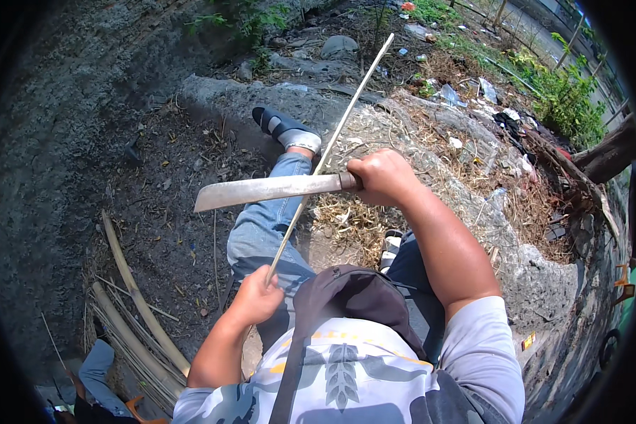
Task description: The person repeatedly shaves and trims a long bamboo strip using a machete while holding it by hand.
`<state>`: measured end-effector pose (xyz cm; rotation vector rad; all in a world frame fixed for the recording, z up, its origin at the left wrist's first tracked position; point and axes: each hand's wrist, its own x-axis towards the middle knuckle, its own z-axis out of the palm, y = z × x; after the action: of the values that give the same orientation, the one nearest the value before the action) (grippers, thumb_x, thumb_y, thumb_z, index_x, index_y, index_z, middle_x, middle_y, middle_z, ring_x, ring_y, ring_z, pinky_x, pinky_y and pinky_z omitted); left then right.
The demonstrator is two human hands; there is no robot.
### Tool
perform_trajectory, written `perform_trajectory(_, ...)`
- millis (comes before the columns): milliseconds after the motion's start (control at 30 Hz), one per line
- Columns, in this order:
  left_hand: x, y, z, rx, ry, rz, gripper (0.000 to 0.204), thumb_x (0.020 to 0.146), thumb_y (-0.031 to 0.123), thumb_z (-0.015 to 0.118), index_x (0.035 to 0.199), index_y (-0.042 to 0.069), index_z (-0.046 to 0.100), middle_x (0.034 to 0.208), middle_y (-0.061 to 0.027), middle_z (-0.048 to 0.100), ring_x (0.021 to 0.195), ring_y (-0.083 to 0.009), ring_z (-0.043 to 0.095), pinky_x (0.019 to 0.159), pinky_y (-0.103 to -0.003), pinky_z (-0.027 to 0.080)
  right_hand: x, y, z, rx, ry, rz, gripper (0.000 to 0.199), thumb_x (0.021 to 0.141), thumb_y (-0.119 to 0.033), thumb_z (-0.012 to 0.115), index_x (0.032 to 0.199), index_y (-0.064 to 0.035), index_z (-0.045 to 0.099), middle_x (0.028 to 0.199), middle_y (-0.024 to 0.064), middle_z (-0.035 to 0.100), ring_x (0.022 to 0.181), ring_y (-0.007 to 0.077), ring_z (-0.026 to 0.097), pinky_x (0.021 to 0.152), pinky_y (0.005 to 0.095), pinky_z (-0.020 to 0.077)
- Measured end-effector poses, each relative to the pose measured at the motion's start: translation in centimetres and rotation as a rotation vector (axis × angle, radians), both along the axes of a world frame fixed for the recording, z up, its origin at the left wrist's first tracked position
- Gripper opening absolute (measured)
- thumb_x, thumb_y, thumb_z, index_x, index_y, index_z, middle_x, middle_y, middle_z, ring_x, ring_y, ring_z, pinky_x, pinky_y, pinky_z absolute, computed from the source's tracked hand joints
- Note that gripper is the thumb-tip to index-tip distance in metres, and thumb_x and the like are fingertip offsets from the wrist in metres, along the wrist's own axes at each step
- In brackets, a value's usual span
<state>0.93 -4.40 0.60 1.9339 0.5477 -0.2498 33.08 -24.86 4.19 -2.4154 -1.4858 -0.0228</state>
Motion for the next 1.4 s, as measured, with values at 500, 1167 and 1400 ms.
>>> perform_trajectory(500,0.0,0.5,1.0,0.076,-0.012,0.091,0.016,0.082,0.009,0.066,0.090,0.003,0.054,0.070,0.0007,0.052,0.064,-0.0072,0.046,0.056,-0.028,0.041,0.5,-0.1,0.0,0.014,0.071,-0.134,0.028,0.068,-0.021,0.077,0.093,-0.0116,0.066,0.085,0.0134,0.072,0.087,0.0355,0.071,0.078,0.0477,0.0571)
perform_trajectory(1167,0.0,0.8,1.6,0.161,-0.015,0.062,0.013,0.082,0.009,0.062,0.091,0.001,0.056,0.065,-0.0021,0.053,0.059,-0.0100,0.048,0.055,-0.030,0.043,-0.8,0.2,0.1,0.001,0.028,-0.010,0.020,0.070,-0.022,0.075,0.085,-0.0132,0.067,0.078,0.0117,0.070,0.081,0.0353,0.070,0.072,0.0484,0.0557)
perform_trajectory(1400,0.2,0.6,1.1,0.044,-0.014,0.115,0.015,0.084,0.002,0.064,0.093,0.005,0.053,0.069,0.0069,0.046,0.062,-0.0013,0.040,0.054,-0.022,0.035,0.5,-0.1,-0.5,-0.088,0.193,-0.205,0.021,0.072,-0.021,0.072,0.092,-0.0156,0.071,0.091,0.0132,0.074,0.089,0.0343,0.072,0.079,0.0467,0.0569)
